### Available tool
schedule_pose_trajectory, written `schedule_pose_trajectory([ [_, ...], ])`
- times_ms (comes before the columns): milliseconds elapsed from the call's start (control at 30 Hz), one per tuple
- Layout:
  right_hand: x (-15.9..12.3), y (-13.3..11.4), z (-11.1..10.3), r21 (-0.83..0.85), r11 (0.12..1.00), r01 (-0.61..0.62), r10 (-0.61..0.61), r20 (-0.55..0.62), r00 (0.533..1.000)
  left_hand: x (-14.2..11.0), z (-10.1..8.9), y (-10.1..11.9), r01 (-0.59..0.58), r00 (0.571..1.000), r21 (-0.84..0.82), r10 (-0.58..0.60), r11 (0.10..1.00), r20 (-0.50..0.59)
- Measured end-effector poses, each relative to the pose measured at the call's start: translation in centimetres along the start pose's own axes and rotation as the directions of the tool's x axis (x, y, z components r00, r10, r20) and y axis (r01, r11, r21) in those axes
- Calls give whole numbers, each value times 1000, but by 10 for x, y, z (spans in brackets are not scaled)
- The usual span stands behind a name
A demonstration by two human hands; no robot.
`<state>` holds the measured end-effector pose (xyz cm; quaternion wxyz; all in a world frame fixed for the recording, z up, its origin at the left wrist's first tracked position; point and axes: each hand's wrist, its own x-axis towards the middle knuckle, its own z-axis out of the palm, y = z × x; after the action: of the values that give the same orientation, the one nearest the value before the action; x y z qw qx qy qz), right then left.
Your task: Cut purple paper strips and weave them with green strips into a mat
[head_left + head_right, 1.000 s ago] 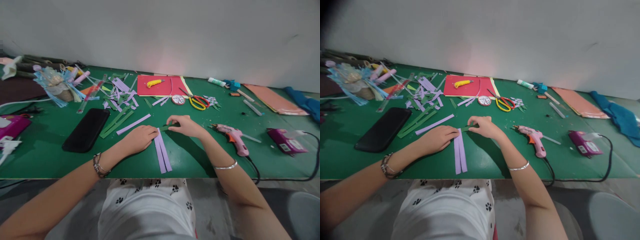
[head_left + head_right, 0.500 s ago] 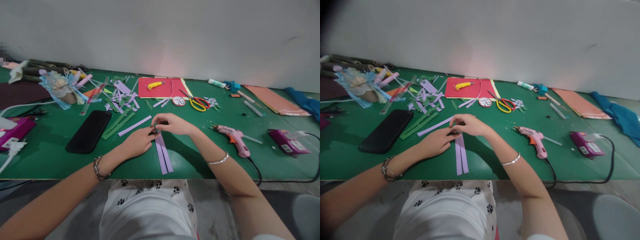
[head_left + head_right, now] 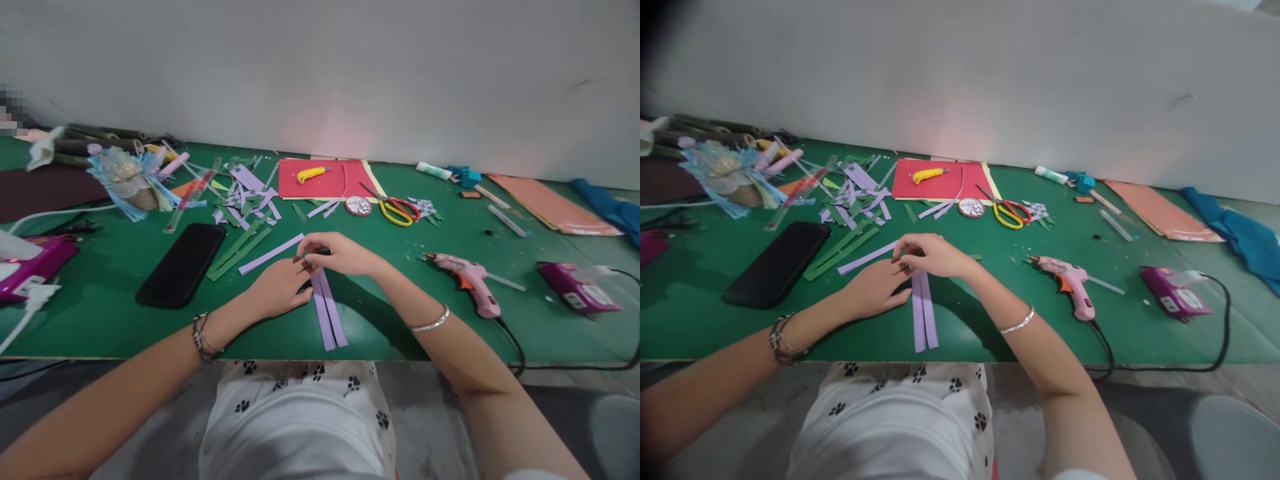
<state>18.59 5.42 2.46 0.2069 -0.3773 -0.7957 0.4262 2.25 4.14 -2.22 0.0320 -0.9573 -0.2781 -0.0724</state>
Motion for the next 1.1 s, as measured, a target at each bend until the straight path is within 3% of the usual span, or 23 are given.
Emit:
schedule_pose_trajectory([
  [167, 8, 1, -9, -29, 998, 51, -51, -5, 999, 1, 2, -1, -3, 1000, -48, 4, 999, 18],
  [233, 15, 9, -16, -83, 995, 56, -63, -85, 994, 0, 3, -1, -12, 1000, -70, 12, 997, 1],
  [300, 25, 21, -21, -261, 964, 53, -104, -185, 977, 0, 4, -1, -24, 1000, -83, 22, 996, -22],
  [467, 49, 46, -17, -523, 838, 153, -176, 7, 984, -1, 4, -1, -3, 1000, -83, 1, 997, -23],
  [567, 61, 50, -9, -552, 818, 160, -150, 63, 987, 0, 2, 0, 1, 1000, -73, -2, 997, -14],
  [800, 68, 45, -4, -606, 794, 55, -63, 8, 998, 0, -1, 1, 18, 999, -63, -16, 998, 34],
  [967, 64, 46, -2, -596, 802, 46, -72, -20, 997, 0, -1, 1, 14, 1000, -69, -13, 998, 15],
  [1100, 58, 43, -3, -553, 830, 79, -146, -77, 986, 0, -3, 2, 20, 1000, -87, -19, 996, 19],
])
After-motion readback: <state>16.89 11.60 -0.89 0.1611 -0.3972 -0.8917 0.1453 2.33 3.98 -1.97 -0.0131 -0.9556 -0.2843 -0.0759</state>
